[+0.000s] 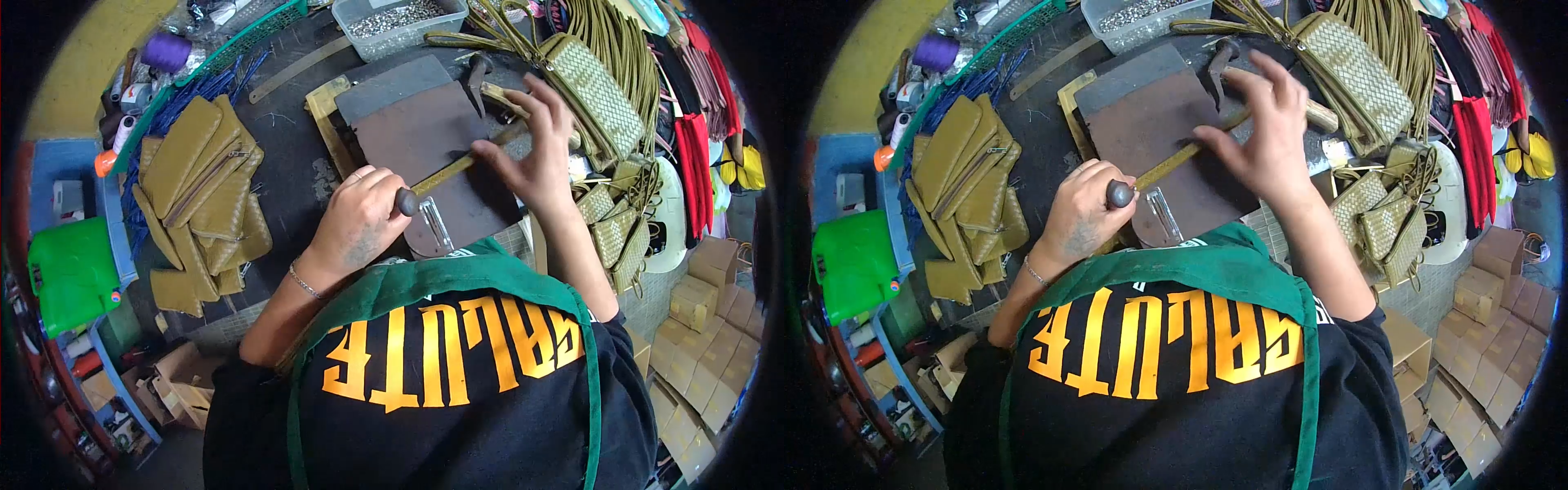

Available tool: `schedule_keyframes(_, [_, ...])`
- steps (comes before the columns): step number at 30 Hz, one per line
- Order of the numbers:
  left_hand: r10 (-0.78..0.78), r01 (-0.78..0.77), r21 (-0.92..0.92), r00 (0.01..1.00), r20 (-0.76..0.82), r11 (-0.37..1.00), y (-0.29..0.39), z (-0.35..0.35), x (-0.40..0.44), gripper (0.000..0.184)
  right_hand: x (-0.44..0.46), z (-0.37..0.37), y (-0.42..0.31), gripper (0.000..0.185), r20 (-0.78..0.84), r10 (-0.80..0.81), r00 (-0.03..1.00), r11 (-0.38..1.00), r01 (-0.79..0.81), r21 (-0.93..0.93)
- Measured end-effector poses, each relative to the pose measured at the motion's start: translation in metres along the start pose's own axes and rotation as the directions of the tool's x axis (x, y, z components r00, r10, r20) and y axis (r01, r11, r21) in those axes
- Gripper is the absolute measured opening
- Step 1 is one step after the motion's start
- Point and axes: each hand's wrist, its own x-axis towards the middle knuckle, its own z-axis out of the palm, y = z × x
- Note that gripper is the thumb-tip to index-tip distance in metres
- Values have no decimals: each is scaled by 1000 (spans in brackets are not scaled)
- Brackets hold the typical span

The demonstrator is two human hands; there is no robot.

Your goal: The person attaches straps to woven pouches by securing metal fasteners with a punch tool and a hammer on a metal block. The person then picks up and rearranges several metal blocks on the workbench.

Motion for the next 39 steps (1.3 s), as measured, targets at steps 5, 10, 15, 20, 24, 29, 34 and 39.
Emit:
schedule_keyframes(5, [-40,40,-4,998,-52,999,3,5,-1,14,-8,16,-27,28,406,-467,785,848,528,-45])
schedule_keyframes(10, [-455,442,-463,886,91,768,5,-7,-4,20,-9,35,-13,17,465,-474,747,879,377,291])
schedule_keyframes(15, [-261,130,-620,957,-124,774,-20,-8,-10,13,-5,32,-16,17,462,-500,733,866,411,285])
schedule_keyframes(20, [-341,234,-693,940,-19,682,-3,-3,-14,22,-6,34,-14,16,449,-492,746,870,400,288])
schedule_keyframes(24, [-363,221,-708,930,-54,671,-5,10,-20,24,-5,34,-13,17,427,-482,765,869,356,343])
schedule_keyframes(29, [-296,181,-607,950,-95,774,-1,9,-17,20,-7,36,-12,14,399,-479,782,868,354,349])
schedule_keyframes(34, [-247,170,-501,965,-91,849,6,5,-10,19,-7,36,-12,12,372,-462,805,870,331,365])
schedule_keyframes(39, [-139,80,-345,979,-152,935,9,9,-12,21,-9,36,-9,12,351,-487,800,856,358,373])
